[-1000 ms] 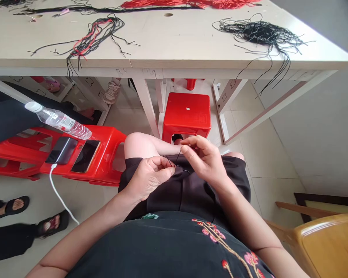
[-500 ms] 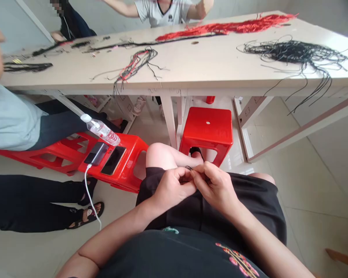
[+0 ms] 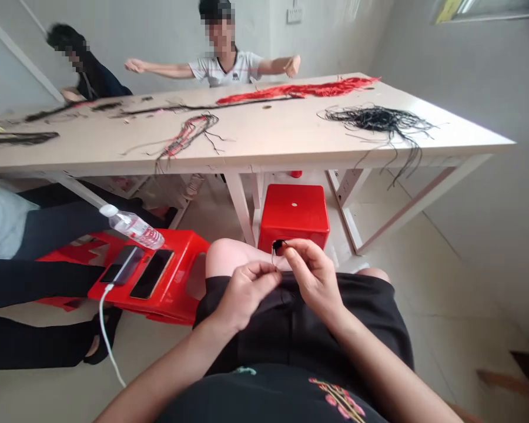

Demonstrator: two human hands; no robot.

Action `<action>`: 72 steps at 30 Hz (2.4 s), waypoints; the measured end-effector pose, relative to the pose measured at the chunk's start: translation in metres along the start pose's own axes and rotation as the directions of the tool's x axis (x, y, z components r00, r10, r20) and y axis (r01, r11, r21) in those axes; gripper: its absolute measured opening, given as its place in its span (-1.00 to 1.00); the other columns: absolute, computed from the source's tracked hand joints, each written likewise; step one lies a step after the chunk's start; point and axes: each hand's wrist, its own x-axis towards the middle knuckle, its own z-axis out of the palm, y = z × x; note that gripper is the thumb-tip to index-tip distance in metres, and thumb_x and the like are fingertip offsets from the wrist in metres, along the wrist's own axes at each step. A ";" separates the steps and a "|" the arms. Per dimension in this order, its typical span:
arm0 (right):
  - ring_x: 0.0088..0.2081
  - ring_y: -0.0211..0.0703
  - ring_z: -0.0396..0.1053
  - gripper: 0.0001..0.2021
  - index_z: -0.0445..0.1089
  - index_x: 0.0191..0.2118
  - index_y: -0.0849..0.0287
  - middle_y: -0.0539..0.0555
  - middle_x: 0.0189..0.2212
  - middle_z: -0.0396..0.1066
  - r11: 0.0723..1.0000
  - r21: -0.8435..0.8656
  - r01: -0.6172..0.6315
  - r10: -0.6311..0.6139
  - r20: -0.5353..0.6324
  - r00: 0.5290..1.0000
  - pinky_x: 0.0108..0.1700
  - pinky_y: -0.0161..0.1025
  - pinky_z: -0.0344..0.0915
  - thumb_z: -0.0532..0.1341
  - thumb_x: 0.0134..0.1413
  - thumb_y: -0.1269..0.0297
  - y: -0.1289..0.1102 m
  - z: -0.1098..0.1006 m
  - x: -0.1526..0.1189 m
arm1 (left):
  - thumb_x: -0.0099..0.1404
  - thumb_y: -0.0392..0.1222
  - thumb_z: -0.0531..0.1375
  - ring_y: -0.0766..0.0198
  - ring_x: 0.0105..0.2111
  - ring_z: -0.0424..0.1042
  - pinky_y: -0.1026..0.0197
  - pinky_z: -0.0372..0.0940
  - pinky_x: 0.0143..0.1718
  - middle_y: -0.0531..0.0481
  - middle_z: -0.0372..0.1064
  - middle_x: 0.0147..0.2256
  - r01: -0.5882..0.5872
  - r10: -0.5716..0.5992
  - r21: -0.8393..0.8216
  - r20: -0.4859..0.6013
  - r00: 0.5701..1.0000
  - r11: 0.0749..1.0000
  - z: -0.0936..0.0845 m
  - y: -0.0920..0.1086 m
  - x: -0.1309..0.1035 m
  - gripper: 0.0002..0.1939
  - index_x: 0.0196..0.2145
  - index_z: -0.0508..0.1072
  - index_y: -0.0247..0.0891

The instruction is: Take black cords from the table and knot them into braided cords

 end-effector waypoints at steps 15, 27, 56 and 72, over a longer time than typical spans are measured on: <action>-0.37 -0.19 0.48 -0.93 0.35 -0.29 0.15 0.09 -0.39 0.48 0.987 0.118 -0.111 0.085 0.212 0.974 -0.29 -0.22 0.48 0.20 0.07 0.31 0.010 -0.004 -0.012 | 0.03 -0.29 0.27 0.44 -0.54 0.31 0.41 0.22 -0.56 0.07 0.35 -0.52 0.179 -0.161 -0.353 0.081 0.984 0.918 0.002 0.013 0.004 -0.92 -0.45 0.46 -0.33; -0.51 -0.31 0.42 -0.90 0.42 -0.35 0.19 0.03 -0.48 0.51 0.991 -0.096 0.088 -0.070 0.168 0.983 -0.45 -0.37 0.39 0.16 0.09 0.36 0.004 -0.006 -0.012 | 0.11 -0.21 0.27 0.47 -0.55 0.29 0.45 0.18 -0.61 0.12 0.29 -0.54 0.074 -0.077 -0.315 0.005 0.997 0.946 0.001 0.006 0.006 -0.86 -0.42 0.37 -0.29; -0.58 -0.39 0.16 -0.81 0.31 -0.49 0.19 -0.08 -0.62 0.26 0.977 0.068 -0.204 0.192 0.149 0.970 -0.53 -0.41 0.16 0.16 0.08 0.23 -0.004 -0.008 -0.011 | 0.04 -0.18 0.34 0.34 -0.43 0.43 0.31 0.38 -0.35 0.01 0.48 -0.40 -0.268 0.270 0.228 0.020 0.963 0.936 -0.005 -0.008 -0.001 -0.83 -0.38 0.52 -0.27; -0.46 -0.37 0.31 -0.78 0.37 -0.10 0.14 0.10 -0.19 0.39 0.992 -0.041 0.115 -0.098 0.292 0.951 -0.43 -0.36 0.30 0.12 0.13 0.40 0.001 -0.024 -0.010 | 0.15 -0.25 0.23 0.37 -0.45 0.45 0.38 0.37 -0.40 0.06 0.45 -0.46 -0.363 0.327 0.482 0.160 0.931 0.797 -0.005 0.004 -0.006 -0.94 -0.41 0.45 -0.29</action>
